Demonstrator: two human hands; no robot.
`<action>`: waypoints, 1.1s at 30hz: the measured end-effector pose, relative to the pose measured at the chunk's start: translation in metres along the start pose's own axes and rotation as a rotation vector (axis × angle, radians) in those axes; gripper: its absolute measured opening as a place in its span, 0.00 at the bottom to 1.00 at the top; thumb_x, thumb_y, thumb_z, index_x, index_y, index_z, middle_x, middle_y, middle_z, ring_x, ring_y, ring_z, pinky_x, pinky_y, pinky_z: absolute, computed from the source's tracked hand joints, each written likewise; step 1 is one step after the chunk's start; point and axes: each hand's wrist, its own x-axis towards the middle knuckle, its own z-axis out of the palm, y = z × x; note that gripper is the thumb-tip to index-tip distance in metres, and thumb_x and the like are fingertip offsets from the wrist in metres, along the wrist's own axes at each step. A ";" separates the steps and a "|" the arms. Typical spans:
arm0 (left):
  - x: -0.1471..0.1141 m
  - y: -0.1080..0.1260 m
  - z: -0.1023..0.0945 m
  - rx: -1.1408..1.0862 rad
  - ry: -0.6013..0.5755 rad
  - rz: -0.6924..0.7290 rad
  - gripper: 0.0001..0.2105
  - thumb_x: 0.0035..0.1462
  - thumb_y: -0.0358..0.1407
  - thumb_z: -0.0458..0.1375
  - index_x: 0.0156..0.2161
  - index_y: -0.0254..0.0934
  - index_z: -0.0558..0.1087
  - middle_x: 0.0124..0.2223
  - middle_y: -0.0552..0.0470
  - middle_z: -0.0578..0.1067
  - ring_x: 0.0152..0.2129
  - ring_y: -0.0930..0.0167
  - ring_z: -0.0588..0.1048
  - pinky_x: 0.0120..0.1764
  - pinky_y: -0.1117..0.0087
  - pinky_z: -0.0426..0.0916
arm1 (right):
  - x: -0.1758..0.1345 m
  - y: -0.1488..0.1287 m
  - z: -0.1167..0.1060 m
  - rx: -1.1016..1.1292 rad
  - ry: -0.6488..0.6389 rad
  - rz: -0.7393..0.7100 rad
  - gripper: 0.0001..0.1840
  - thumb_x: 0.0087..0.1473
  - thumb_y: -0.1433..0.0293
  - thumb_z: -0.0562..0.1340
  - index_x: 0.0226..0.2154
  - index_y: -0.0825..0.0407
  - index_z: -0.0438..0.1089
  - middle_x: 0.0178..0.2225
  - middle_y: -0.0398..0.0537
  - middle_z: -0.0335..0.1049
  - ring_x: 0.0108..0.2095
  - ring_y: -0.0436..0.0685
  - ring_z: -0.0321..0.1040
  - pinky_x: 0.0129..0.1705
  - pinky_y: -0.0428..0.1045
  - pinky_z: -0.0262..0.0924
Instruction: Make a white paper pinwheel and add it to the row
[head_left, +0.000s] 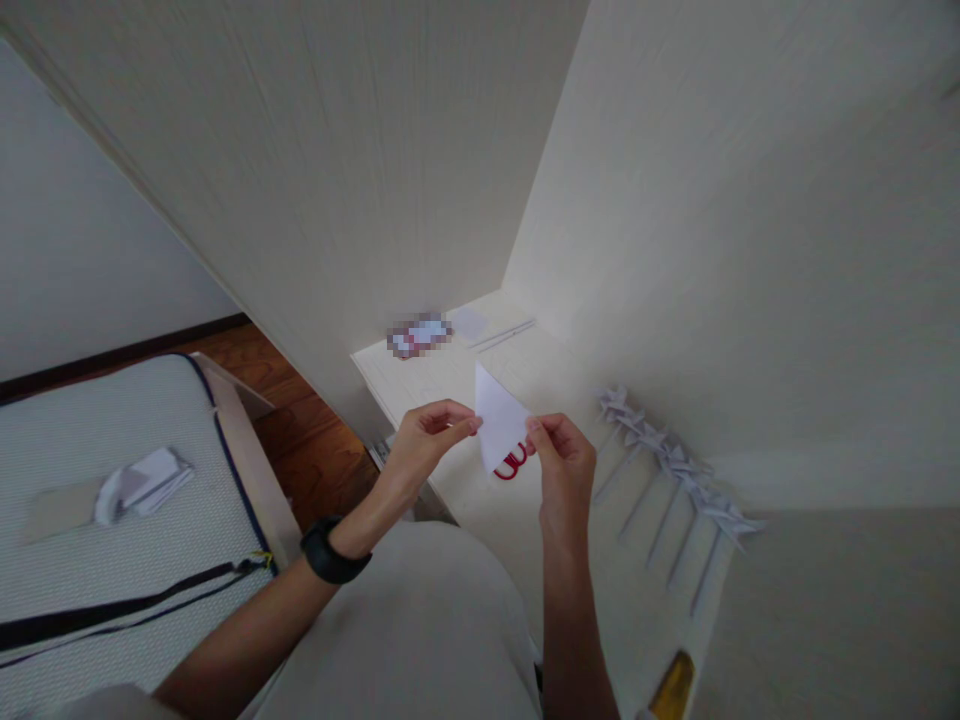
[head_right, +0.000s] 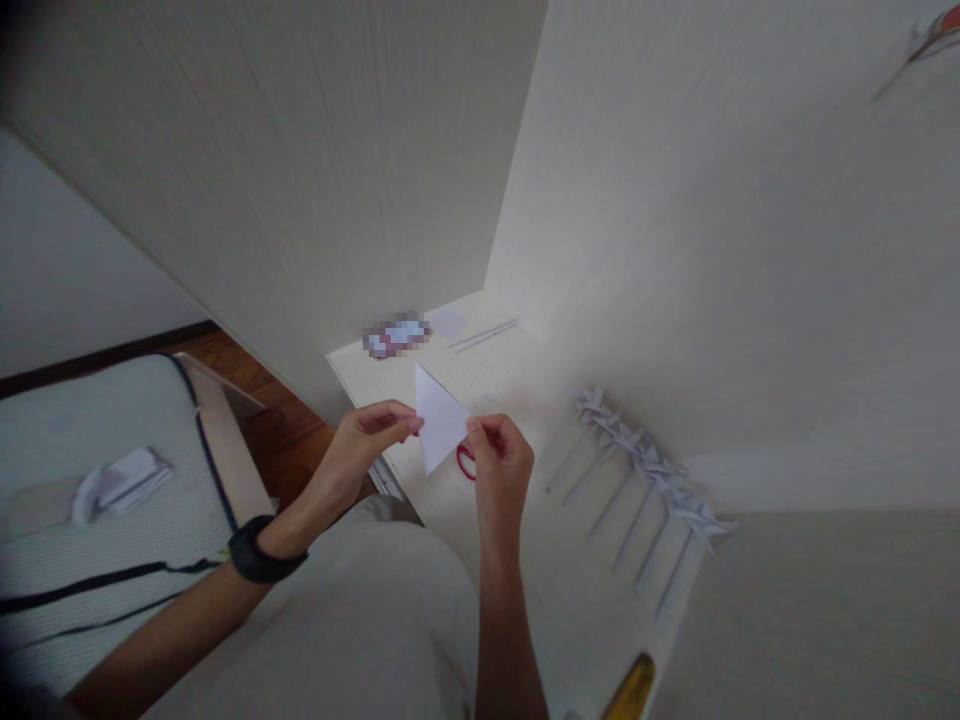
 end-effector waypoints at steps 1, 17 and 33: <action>0.000 0.000 0.000 0.001 -0.002 -0.002 0.06 0.41 0.36 0.69 0.23 0.35 0.78 0.24 0.54 0.77 0.23 0.73 0.71 0.31 0.73 0.66 | 0.000 0.000 0.000 0.012 -0.002 0.004 0.12 0.49 0.63 0.65 0.23 0.53 0.69 0.18 0.37 0.63 0.22 0.47 0.60 0.25 0.43 0.56; -0.006 0.001 0.000 -0.006 -0.014 -0.049 0.07 0.41 0.36 0.69 0.23 0.35 0.77 0.24 0.54 0.77 0.23 0.74 0.71 0.30 0.74 0.65 | -0.001 -0.009 0.004 0.104 0.020 -0.009 0.13 0.48 0.64 0.66 0.20 0.53 0.68 0.17 0.36 0.61 0.21 0.46 0.57 0.23 0.43 0.55; -0.009 -0.001 0.000 -0.014 -0.064 -0.049 0.08 0.41 0.37 0.69 0.25 0.34 0.76 0.24 0.55 0.75 0.22 0.75 0.70 0.28 0.74 0.64 | -0.003 -0.015 0.008 0.140 0.041 -0.018 0.13 0.49 0.65 0.65 0.20 0.52 0.67 0.16 0.35 0.59 0.19 0.46 0.56 0.23 0.43 0.53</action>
